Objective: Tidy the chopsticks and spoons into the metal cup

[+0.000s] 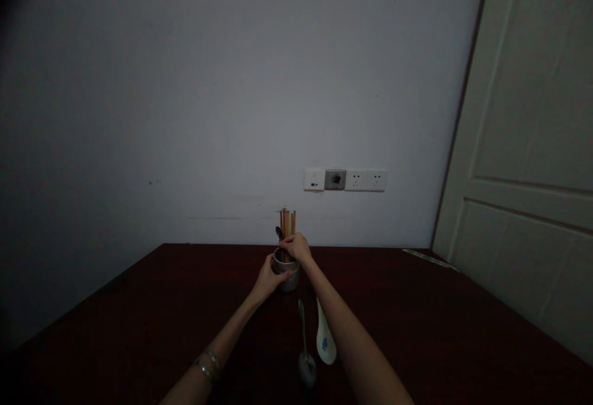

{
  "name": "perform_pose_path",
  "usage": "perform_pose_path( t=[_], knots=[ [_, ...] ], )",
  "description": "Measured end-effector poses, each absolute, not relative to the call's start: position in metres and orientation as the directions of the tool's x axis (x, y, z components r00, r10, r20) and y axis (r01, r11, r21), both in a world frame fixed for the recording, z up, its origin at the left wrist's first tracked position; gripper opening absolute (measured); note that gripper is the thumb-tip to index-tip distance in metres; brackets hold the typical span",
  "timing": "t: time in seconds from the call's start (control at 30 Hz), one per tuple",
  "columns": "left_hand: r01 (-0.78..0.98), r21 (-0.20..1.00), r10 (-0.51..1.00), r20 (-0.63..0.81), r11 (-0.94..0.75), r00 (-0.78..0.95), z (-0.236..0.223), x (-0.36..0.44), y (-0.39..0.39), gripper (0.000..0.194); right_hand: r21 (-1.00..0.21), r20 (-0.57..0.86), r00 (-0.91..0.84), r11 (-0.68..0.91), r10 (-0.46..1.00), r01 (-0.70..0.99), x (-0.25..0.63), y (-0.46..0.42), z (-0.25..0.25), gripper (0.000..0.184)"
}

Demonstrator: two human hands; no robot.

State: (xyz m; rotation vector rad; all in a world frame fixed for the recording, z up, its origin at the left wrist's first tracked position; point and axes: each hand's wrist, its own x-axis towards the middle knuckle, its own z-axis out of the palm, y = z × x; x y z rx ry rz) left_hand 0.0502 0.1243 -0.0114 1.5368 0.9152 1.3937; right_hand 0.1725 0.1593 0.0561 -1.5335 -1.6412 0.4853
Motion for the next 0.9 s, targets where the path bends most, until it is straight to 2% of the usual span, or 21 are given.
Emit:
perform_pose_path(
  t=[0.37, 0.57, 0.73, 0.9],
  knots=[
    [-0.014, 0.901, 0.884, 0.428, -0.433, 0.189, -0.014, 0.049, 0.127, 0.061, -0.691, 0.314, 0.132, 0.131, 0.94, 0.711, 0.169, 0.156, 0.057, 0.017],
    [-0.025, 0.891, 0.87, 0.448, -0.453, 0.203, -0.017, 0.048, 0.128, 0.06, -0.676, 0.344, 0.124, 0.154, 0.931, 0.72, 0.168, 0.153, 0.056, 0.017],
    [-0.042, 0.905, 0.887, 0.424, -0.423, 0.181, -0.018, 0.05, 0.129, 0.06, -0.699, 0.335, 0.105, 0.172, 0.936, 0.694, 0.17, 0.148, 0.055, 0.017],
    [-0.074, 0.892, 0.875, 0.451, -0.445, 0.173, -0.02, 0.051, 0.13, 0.062, -0.78, 0.36, 0.077, 0.255, 0.93, 0.572, 0.178, 0.136, 0.062, 0.019]
  ],
)
